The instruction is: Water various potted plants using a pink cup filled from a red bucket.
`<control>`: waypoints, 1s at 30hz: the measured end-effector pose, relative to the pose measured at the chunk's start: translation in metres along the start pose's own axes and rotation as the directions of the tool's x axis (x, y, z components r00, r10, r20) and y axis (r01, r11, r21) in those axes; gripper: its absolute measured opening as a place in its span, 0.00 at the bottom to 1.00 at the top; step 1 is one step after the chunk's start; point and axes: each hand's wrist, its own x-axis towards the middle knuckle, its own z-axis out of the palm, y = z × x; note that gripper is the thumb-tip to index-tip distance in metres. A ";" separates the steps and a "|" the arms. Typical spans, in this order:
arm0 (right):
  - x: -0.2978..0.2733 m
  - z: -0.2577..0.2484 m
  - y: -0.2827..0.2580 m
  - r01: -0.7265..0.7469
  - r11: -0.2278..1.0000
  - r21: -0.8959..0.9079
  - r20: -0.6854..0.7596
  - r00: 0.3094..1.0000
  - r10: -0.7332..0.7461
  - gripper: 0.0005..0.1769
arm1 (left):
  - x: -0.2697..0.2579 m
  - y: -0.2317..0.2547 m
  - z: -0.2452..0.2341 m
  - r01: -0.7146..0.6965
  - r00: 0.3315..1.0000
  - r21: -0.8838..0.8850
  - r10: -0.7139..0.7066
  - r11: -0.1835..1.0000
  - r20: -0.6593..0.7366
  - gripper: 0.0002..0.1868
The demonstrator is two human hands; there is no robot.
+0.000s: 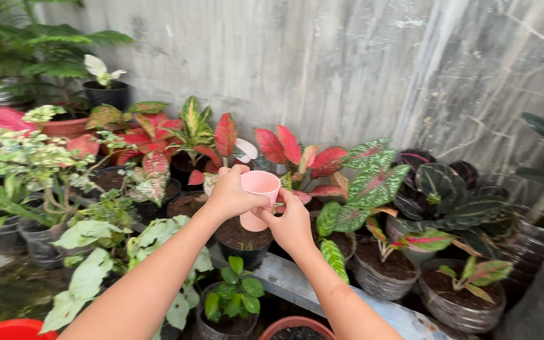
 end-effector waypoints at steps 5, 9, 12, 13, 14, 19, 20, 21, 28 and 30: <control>-0.011 -0.064 0.018 -0.024 1.000 -0.020 -0.085 0.996 0.022 0.36 | 0.009 0.046 0.056 -0.083 0.993 -0.039 0.085 0.996 0.077 0.59; -0.019 -0.111 0.040 -0.060 0.995 -0.074 -0.189 0.981 0.045 0.38 | 0.009 0.085 0.099 -0.158 0.978 -0.090 0.168 0.983 0.126 0.59; -0.027 -0.148 0.052 -0.031 0.991 -0.130 -0.235 0.972 -0.001 0.40 | 0.009 0.114 0.130 -0.174 0.968 -0.128 0.194 0.976 0.160 0.58; -0.029 -0.160 0.057 -0.036 0.989 -0.140 -0.245 0.970 0.001 0.40 | 0.009 0.123 0.141 -0.181 0.965 -0.138 0.203 0.974 0.167 0.58; -0.031 -0.173 0.062 -0.039 0.993 -0.109 -0.246 0.969 0.012 0.39 | 0.009 0.133 0.153 -0.194 0.958 -0.146 0.219 0.970 0.184 0.58; -0.046 -0.225 0.080 -0.102 0.983 -0.155 -0.297 0.954 0.052 0.40 | -0.001 0.176 0.198 -0.211 0.935 -0.190 0.254 0.959 0.246 0.56; -0.050 -0.235 0.079 -0.165 0.980 -0.109 -0.290 0.949 0.127 0.41 | -0.001 0.181 0.211 -0.227 0.932 -0.202 0.272 0.953 0.238 0.57; -0.053 -0.244 0.078 -0.226 0.972 -0.058 -0.285 0.937 0.201 0.42 | 0.001 0.188 0.222 -0.248 0.927 -0.210 0.295 0.946 0.232 0.57; -0.071 -0.275 0.124 -0.225 0.973 -0.057 -0.334 0.922 0.194 0.50 | -0.004 0.221 0.265 -0.237 0.902 -0.235 0.303 0.943 0.307 0.56; -0.080 -0.279 0.131 -0.224 0.973 -0.048 -0.334 0.922 0.195 0.55 | -0.011 0.233 0.268 -0.200 0.878 -0.281 0.299 0.939 0.374 0.57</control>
